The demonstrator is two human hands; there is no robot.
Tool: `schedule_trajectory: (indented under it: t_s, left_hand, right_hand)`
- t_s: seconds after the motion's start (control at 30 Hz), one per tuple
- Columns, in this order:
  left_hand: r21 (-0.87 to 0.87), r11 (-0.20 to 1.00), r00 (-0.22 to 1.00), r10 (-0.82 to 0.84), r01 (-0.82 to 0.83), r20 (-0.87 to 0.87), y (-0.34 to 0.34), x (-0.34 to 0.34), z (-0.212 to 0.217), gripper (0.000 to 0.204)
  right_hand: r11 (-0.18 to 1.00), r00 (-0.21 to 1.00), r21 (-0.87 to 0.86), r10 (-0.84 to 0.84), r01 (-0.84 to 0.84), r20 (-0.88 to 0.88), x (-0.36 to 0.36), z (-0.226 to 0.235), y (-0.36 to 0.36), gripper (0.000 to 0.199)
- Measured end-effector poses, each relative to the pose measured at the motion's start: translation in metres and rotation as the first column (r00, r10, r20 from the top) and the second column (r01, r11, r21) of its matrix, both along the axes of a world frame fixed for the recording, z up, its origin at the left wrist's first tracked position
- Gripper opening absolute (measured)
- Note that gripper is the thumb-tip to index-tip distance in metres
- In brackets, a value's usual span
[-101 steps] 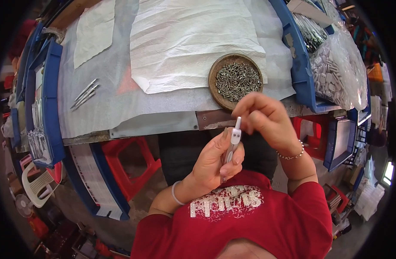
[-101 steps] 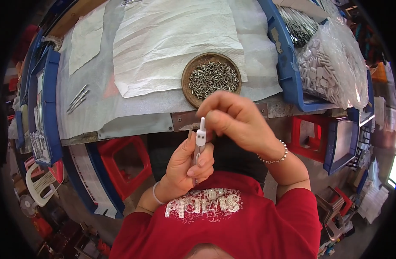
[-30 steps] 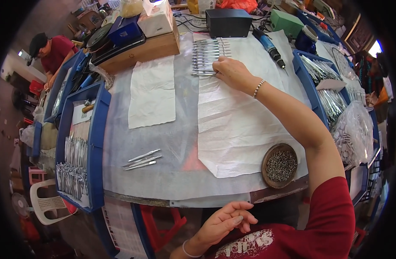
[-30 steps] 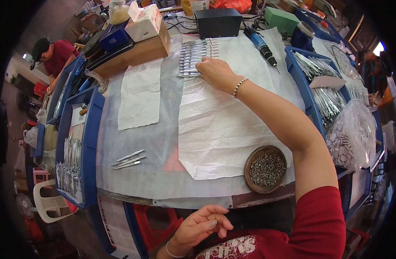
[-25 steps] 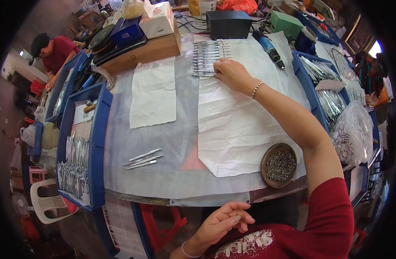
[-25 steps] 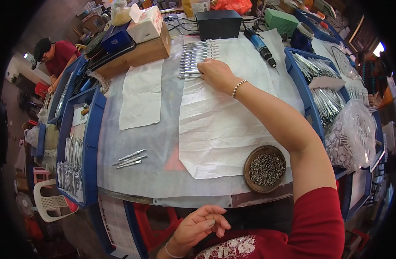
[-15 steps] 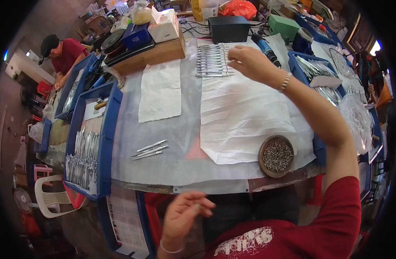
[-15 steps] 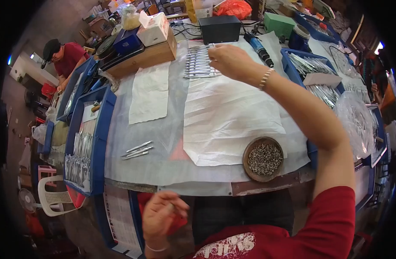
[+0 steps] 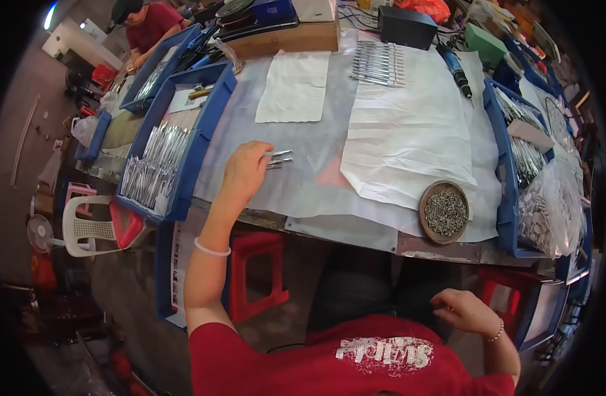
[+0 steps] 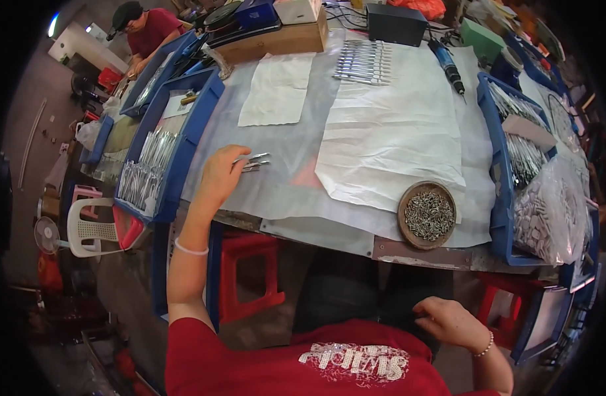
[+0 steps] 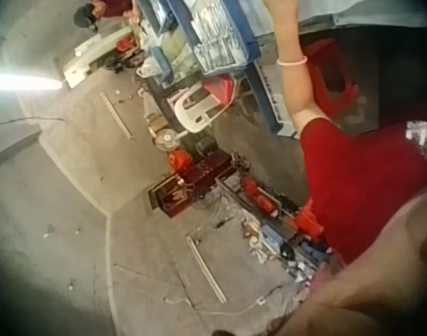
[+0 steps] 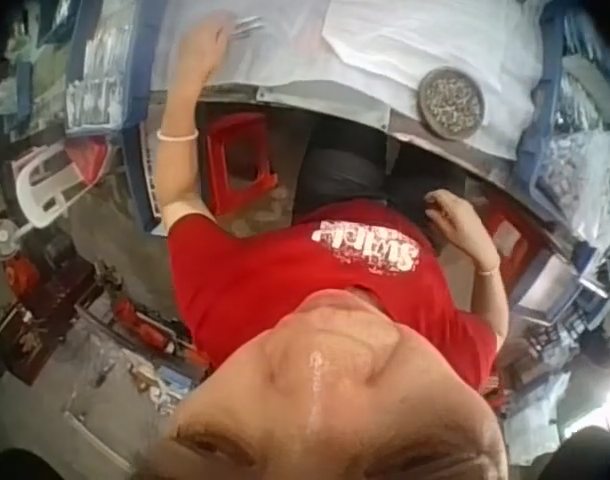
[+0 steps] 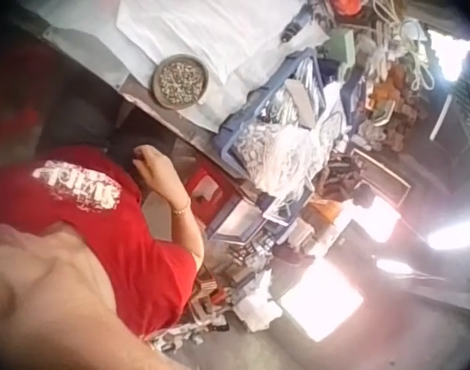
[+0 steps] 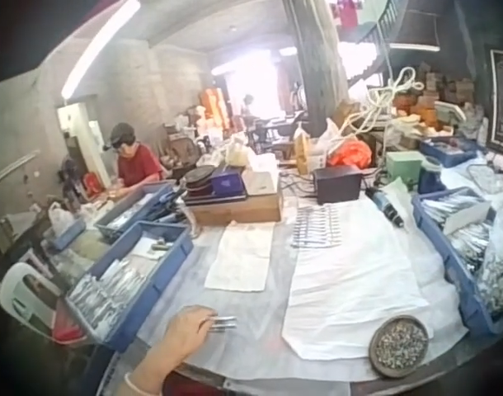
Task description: Assembling pen components by inserting small metal parts into plastic housings at a workbench.
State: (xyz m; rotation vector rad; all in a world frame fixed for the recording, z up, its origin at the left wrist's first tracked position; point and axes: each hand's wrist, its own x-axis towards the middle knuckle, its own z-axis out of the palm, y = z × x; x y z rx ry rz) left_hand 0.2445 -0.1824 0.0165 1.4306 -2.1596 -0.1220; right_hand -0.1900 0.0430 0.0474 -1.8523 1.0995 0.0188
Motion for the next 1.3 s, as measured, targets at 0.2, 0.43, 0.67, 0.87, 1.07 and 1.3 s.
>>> schedule_trajectory:
  t_s: [0.2,0.43,0.67,0.87,1.07,1.3]
  left_hand:
    - [0.025,0.976,0.885,-0.206,0.215,0.417,-0.027,-0.029,0.004,0.012]
    - [-0.097,0.949,0.688,-0.145,0.301,0.711,-0.012,-0.043,0.030,0.017]
    - [-0.059,0.998,0.836,-0.031,-0.002,-0.548,0.097,-0.110,0.094,0.012]
    - [-0.044,0.947,0.223,-0.120,0.319,-0.968,0.170,-0.167,0.042,0.016]
    - [0.149,0.915,0.139,0.103,0.376,-0.985,0.198,-0.194,0.000,0.015]
    - [0.139,0.611,-0.301,0.560,0.780,-0.772,0.196,-0.184,-0.004,0.083]
  right_hand:
    - [0.965,0.965,0.003,-0.262,0.262,0.020,-0.002,-0.039,0.027,0.021]
    - [0.990,0.994,-0.120,-0.058,0.068,0.089,0.011,-0.064,0.029,0.021]
    - [0.987,0.837,0.026,-0.149,0.160,0.527,0.042,-0.057,0.002,0.017]
    - [0.646,0.253,0.758,-0.751,0.090,0.610,0.064,-0.034,-0.020,0.037]
    - [0.476,-0.182,0.862,-0.876,-0.172,0.447,0.067,-0.040,-0.014,0.025]
    - [0.511,-0.190,0.857,-0.837,0.061,0.513,0.053,-0.053,-0.009,0.017]
